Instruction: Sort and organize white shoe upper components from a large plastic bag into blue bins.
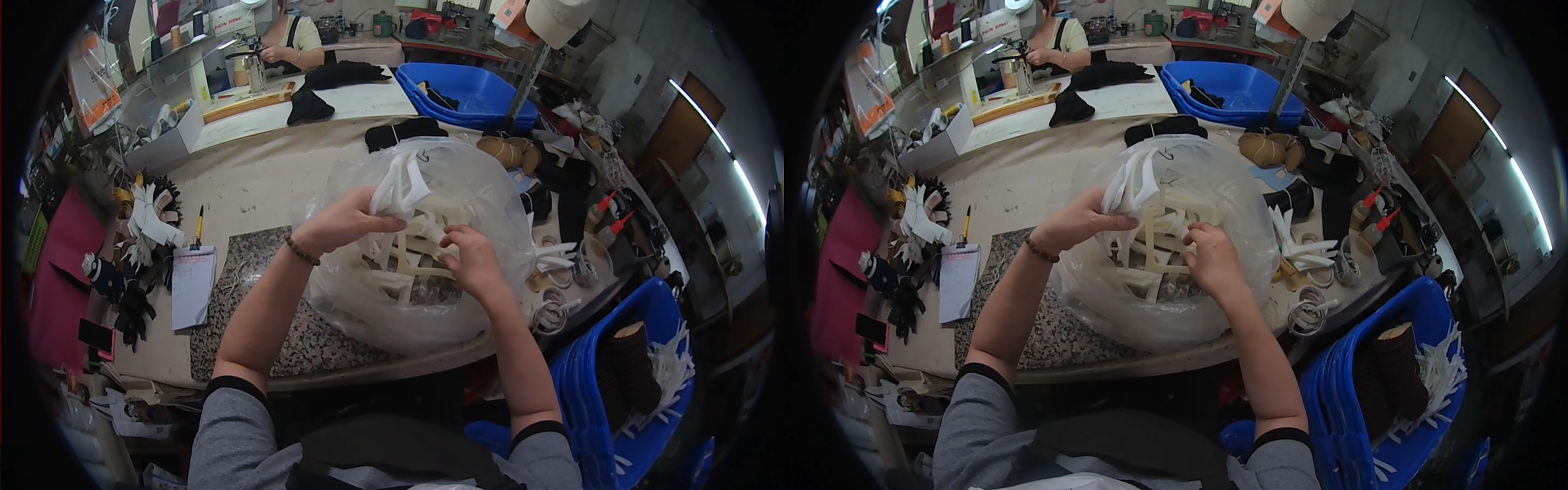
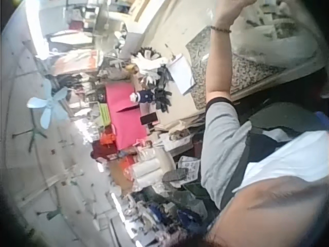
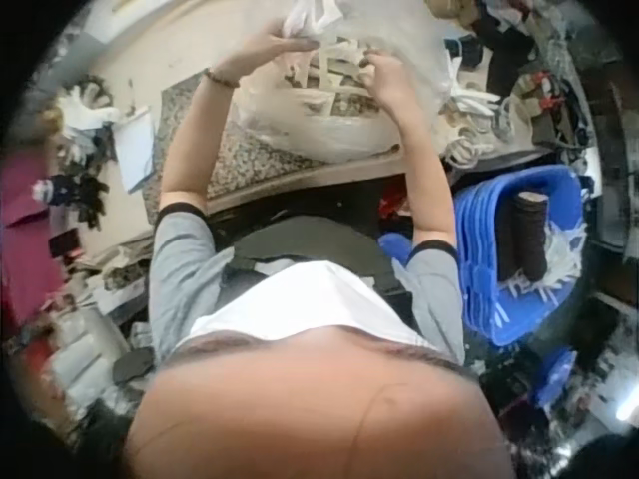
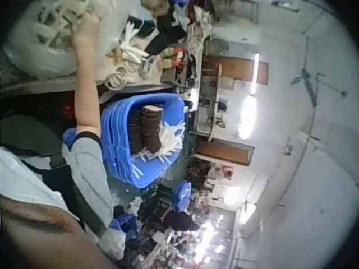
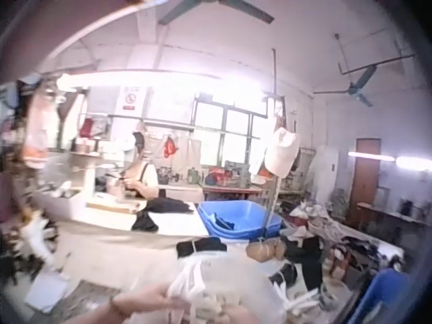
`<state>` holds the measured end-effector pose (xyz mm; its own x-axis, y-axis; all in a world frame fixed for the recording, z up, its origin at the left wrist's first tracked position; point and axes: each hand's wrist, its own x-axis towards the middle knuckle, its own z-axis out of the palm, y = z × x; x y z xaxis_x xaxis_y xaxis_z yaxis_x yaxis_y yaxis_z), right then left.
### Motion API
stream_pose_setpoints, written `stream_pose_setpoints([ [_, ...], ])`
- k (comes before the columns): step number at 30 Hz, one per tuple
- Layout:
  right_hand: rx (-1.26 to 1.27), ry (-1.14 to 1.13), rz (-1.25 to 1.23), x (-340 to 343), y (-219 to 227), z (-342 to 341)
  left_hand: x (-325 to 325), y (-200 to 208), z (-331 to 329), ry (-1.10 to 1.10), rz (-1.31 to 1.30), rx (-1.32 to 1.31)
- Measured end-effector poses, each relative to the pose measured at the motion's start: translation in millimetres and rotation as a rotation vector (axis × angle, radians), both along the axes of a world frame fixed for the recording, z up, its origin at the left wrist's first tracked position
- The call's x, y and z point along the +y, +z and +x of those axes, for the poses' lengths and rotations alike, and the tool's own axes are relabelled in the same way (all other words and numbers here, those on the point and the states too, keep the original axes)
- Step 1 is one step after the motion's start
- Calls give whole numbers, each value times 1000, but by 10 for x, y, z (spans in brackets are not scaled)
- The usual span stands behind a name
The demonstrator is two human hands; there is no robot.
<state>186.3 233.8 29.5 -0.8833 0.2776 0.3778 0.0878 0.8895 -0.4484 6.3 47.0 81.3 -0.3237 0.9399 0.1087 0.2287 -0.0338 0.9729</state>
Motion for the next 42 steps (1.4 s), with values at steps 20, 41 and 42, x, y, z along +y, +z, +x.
stream_pose_setpoints([
  [20,537,282,-1246,-254,828,366,340,285,764,-66,230,-482],
  [41,684,222,-1275,-48,1082,648,781,489,1004,-245,-40,-68],
  [42,698,191,-1278,2,1075,668,771,472,965,-342,93,-159],
])
